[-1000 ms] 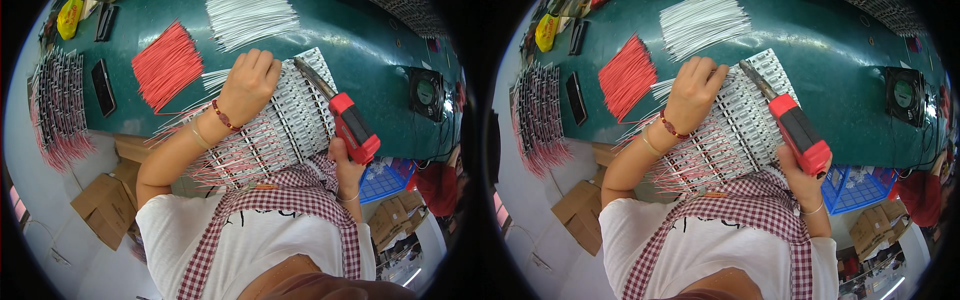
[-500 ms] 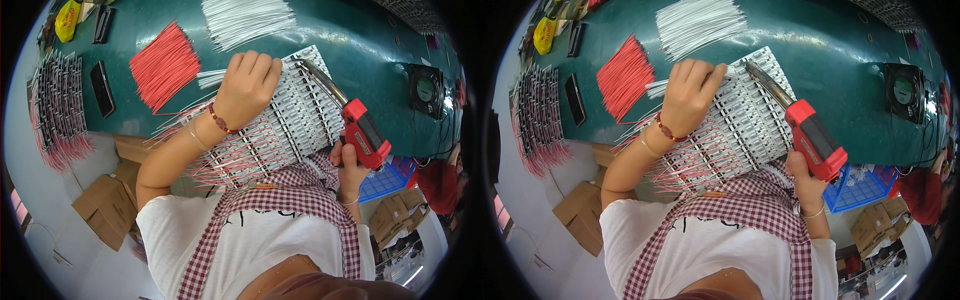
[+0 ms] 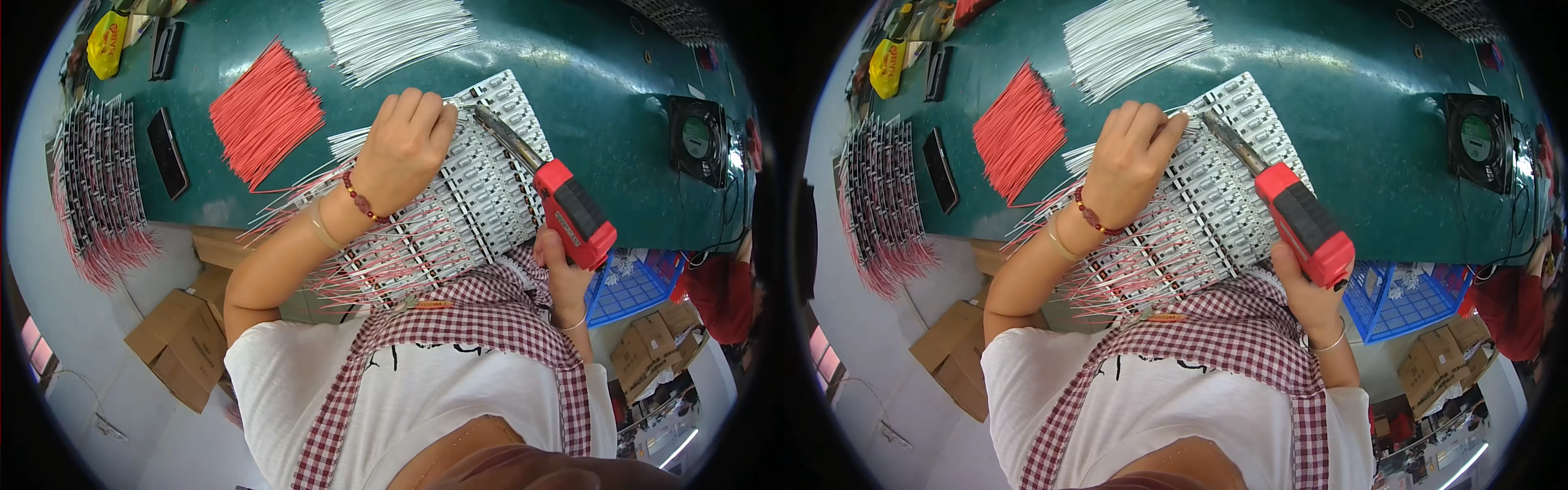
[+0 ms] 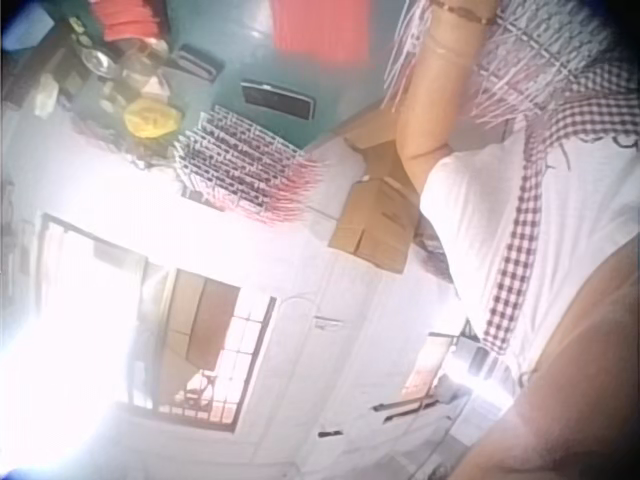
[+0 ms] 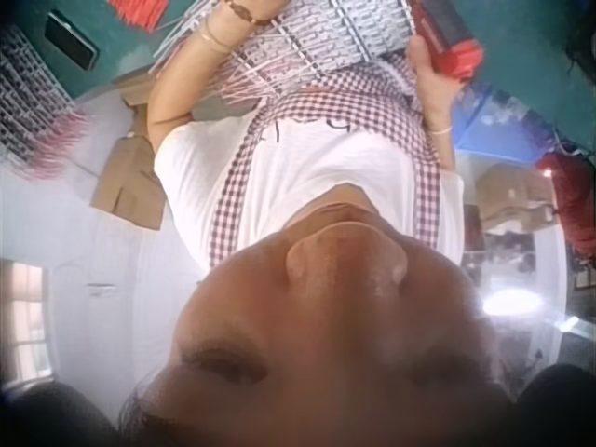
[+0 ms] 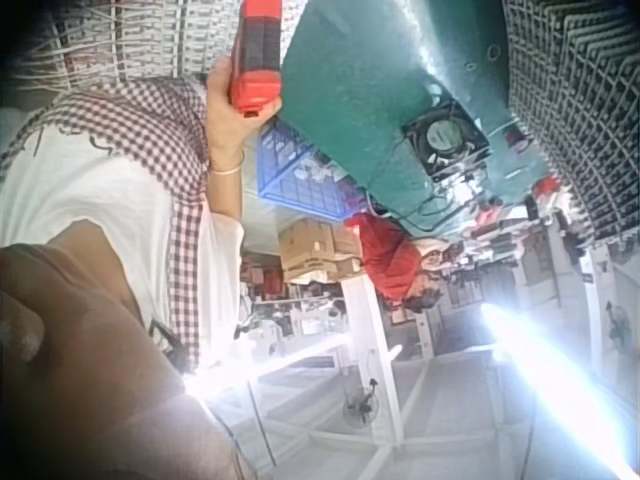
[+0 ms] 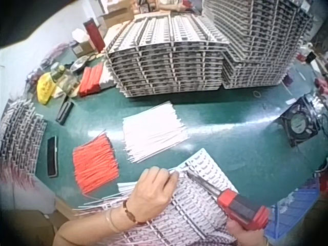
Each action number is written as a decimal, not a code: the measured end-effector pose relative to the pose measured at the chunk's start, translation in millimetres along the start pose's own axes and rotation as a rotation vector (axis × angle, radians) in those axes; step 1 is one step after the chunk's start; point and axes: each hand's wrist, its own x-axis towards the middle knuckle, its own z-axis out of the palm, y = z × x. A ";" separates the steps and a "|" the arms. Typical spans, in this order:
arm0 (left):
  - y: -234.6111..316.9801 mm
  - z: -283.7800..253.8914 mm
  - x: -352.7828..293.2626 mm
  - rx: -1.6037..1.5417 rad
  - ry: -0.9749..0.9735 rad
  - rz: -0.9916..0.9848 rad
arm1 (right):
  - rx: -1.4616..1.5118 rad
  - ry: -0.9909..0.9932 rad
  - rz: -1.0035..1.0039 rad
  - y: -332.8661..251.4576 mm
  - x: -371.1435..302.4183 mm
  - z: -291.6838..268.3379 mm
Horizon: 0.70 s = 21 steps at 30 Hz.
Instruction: The person uses a soldering iron to attach red and white wires to a grid of small electronic components on a green workbench. They repeatedly pick up individual wires, place them into slots on the component board, and apply heat with the soldering iron to secure them.
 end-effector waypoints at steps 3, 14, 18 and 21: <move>2.2 0.3 0.0 0.003 -0.003 -0.002 | -0.019 -0.018 -0.016 1.3 -2.1 -2.8; 1.3 0.4 -0.3 0.002 -0.007 -0.010 | -0.011 -0.011 0.001 2.8 -1.9 -1.5; 2.2 0.7 -0.1 0.009 -0.007 -0.009 | -0.057 -0.021 -0.069 7.7 -2.3 -3.0; 1.7 2.3 -0.8 0.015 -0.011 -0.007 | 0.086 0.034 0.023 -3.0 -4.9 0.3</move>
